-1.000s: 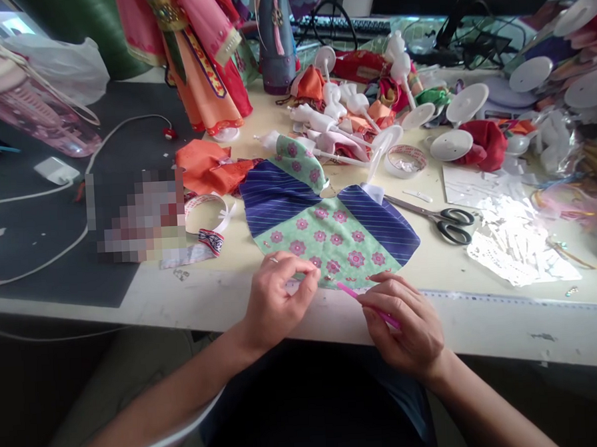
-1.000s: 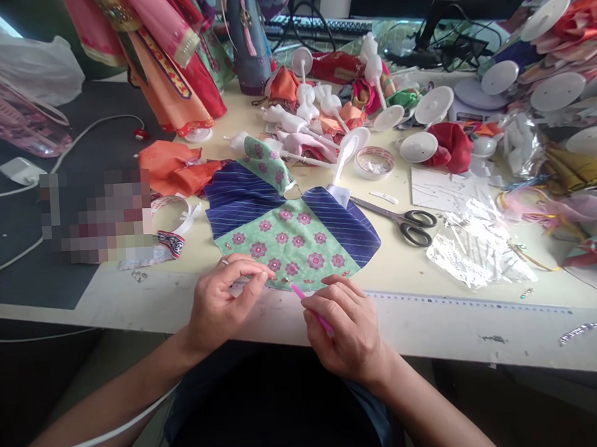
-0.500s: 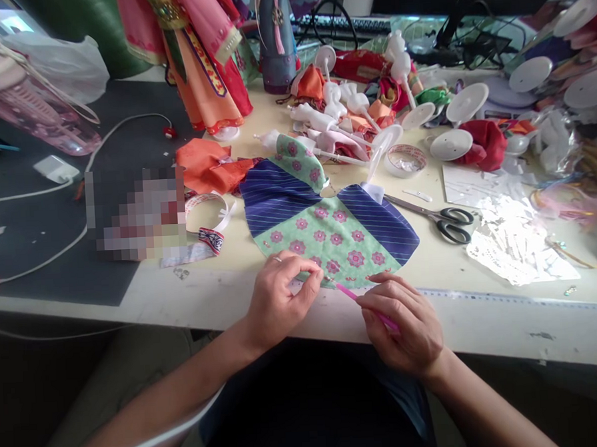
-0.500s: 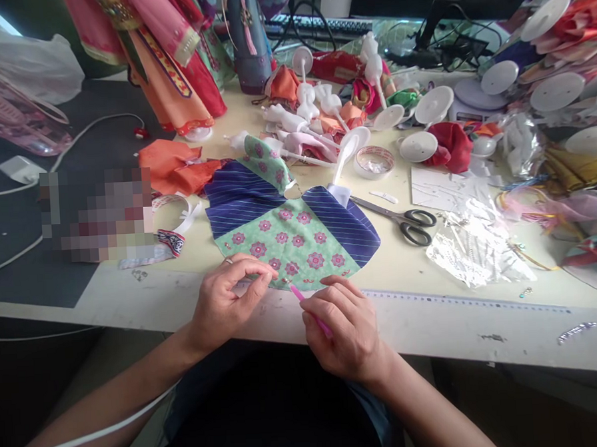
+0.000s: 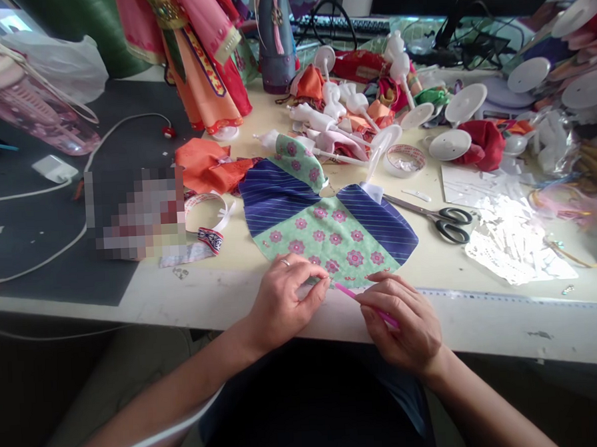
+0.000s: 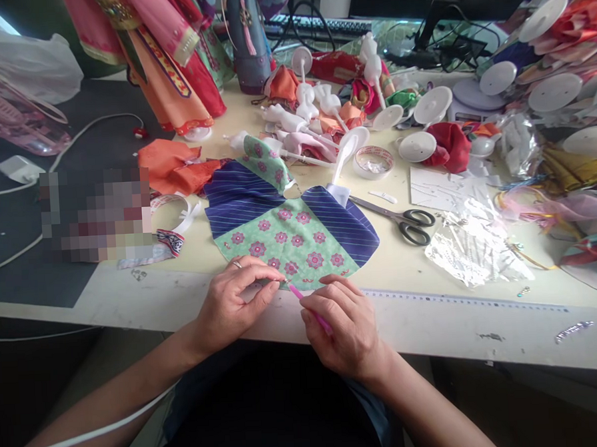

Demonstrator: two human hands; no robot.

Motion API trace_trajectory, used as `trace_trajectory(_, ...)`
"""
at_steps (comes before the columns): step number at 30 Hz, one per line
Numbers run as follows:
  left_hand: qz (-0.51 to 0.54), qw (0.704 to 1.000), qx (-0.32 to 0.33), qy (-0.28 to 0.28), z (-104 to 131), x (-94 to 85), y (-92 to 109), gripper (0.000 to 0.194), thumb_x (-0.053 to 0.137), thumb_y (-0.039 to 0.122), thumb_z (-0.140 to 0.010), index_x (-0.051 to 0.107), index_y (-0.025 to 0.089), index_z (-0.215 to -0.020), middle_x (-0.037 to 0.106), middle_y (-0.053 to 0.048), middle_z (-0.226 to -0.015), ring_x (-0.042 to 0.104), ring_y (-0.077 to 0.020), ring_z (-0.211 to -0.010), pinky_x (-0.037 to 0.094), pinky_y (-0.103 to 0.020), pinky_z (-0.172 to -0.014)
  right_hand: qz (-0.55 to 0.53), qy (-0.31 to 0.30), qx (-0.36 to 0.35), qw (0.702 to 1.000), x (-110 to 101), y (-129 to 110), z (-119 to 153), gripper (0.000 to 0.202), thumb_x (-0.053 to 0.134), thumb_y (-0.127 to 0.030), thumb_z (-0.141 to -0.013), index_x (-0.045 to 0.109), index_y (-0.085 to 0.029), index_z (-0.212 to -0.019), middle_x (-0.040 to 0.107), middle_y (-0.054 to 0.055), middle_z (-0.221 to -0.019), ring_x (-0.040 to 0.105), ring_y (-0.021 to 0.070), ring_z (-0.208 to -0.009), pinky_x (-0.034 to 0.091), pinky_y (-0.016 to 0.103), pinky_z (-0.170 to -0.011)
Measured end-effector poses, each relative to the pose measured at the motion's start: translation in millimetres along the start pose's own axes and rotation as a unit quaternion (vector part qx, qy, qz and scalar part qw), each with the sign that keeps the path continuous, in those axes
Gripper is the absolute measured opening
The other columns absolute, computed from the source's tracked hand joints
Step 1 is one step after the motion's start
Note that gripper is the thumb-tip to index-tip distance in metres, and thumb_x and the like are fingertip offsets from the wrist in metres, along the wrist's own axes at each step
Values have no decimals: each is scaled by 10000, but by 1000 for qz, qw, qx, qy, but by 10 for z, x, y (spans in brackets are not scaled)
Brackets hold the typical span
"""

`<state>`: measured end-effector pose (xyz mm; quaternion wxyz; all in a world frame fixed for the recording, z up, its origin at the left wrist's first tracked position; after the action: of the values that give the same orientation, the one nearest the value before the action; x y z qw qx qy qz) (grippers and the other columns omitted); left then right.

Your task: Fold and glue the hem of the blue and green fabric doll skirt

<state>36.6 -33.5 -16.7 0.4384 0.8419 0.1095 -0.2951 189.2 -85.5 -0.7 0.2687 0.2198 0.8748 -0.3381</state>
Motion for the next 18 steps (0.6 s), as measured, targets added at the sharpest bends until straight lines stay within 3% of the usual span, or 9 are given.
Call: trace_trajectory(18, -15, 999, 31, -5, 14, 31, 5, 86, 594, 182, -857, 650, 179, -922, 697, -44, -842, 630, -194, -869, 474, -398, -895, -24, 18, 48, 998, -11, 49, -22, 190, 534, -43, -815, 602, -171, -938, 622, 24, -712, 594, 158, -651, 561, 380, -714)
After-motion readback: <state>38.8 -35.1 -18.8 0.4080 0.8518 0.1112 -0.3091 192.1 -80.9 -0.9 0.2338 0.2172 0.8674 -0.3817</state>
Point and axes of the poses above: each hand's wrist, its own z-axis away from the middle knuckle, its own x-axis out of the palm, y = z × x, the point moved 6 cm from there along -z, towards the middle knuckle
